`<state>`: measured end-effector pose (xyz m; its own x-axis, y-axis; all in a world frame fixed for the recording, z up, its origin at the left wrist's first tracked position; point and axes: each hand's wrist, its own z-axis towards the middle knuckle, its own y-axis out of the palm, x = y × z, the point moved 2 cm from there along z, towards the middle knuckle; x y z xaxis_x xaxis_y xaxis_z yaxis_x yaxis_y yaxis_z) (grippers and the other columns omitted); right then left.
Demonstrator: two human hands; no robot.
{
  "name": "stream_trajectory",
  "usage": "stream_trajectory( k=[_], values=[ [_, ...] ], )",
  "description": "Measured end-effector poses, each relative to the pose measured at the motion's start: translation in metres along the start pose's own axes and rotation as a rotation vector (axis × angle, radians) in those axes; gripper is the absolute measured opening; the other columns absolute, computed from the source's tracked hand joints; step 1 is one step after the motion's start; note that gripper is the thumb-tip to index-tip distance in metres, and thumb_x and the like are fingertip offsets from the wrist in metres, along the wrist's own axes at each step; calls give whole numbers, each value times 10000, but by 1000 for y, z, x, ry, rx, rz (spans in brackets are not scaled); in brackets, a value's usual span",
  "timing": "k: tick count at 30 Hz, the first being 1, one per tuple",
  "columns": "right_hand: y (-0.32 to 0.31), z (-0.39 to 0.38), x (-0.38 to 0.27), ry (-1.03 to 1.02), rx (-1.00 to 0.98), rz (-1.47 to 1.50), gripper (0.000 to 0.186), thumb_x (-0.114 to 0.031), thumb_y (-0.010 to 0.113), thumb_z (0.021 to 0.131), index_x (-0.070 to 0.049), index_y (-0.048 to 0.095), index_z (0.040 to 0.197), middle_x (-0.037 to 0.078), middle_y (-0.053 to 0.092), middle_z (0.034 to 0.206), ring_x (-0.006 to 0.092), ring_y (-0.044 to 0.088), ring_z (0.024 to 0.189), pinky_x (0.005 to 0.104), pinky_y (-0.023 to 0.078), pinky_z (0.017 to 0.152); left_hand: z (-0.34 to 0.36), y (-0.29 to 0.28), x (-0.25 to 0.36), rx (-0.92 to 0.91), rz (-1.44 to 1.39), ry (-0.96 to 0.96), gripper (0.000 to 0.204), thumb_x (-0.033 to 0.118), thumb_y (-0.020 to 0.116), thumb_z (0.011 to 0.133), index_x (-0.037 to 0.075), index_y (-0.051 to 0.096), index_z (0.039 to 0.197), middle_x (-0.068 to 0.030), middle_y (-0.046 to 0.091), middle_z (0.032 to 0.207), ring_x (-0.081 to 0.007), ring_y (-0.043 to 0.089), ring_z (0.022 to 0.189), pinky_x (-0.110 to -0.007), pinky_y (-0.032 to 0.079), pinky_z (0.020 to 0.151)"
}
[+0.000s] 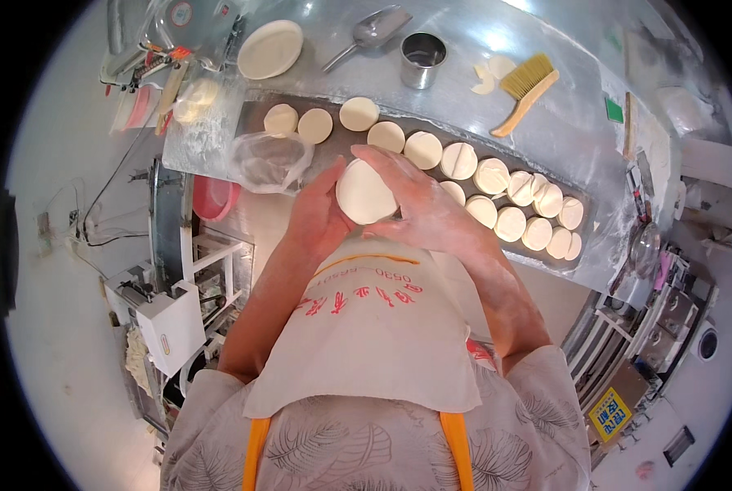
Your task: The person uses a brush to apply a substance to round dough pieces and places them on a tray. They also handle a plastic bag and arrange the dough pieces on the metal surface.
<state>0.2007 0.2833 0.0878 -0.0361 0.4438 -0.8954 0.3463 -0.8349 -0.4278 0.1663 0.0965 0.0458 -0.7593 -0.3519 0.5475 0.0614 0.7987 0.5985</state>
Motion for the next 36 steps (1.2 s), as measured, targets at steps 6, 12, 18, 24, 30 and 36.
stream_trajectory(
  k=[6,12,18,24,30,36],
  values=[
    [14,8,-14,14,31,62,1050,-173,972,723,-132,416,1613,105,508,1605,307,499,1466,436,467,1165,-8,-6,11,15,-106,-112,452,354,453,1140,28,563,1432,-110,656,1380,-252,651,1274,-471,562,1011],
    [26,14,-23,21,268,-49,675,-156,886,851,-85,586,1451,134,633,1354,303,650,1218,377,573,960,-7,-28,18,-62,-227,-75,447,320,425,1149,-17,582,1399,-115,666,1365,-246,648,1261,-439,537,1046],
    [41,26,-39,55,431,-116,349,-111,845,898,-36,728,1217,104,680,1068,224,683,949,348,580,864,-12,-44,26,-61,-221,-72,465,335,428,1151,-26,588,1398,-117,663,1378,-234,648,1262,-426,520,1076],
    [55,29,-43,107,546,-77,258,-95,850,893,-18,763,1124,103,713,992,187,708,844,323,589,766,-15,-54,31,-60,-207,-79,495,358,441,1147,-34,577,1418,-120,659,1395,-233,648,1273,-431,511,1093],
    [65,30,-58,175,619,-90,182,-55,859,875,-13,756,1019,82,727,915,166,717,786,306,586,714,-24,-57,35,-53,-202,-98,500,362,447,1144,-33,574,1423,-122,657,1402,-239,642,1287,-445,501,1108],
    [69,27,-60,97,633,-147,139,-36,827,897,-5,734,996,79,736,911,151,709,764,305,579,699,-27,-63,34,-92,-197,-95,496,359,446,1143,-33,575,1417,-121,658,1402,-240,640,1291,-446,498,1114]
  ],
)
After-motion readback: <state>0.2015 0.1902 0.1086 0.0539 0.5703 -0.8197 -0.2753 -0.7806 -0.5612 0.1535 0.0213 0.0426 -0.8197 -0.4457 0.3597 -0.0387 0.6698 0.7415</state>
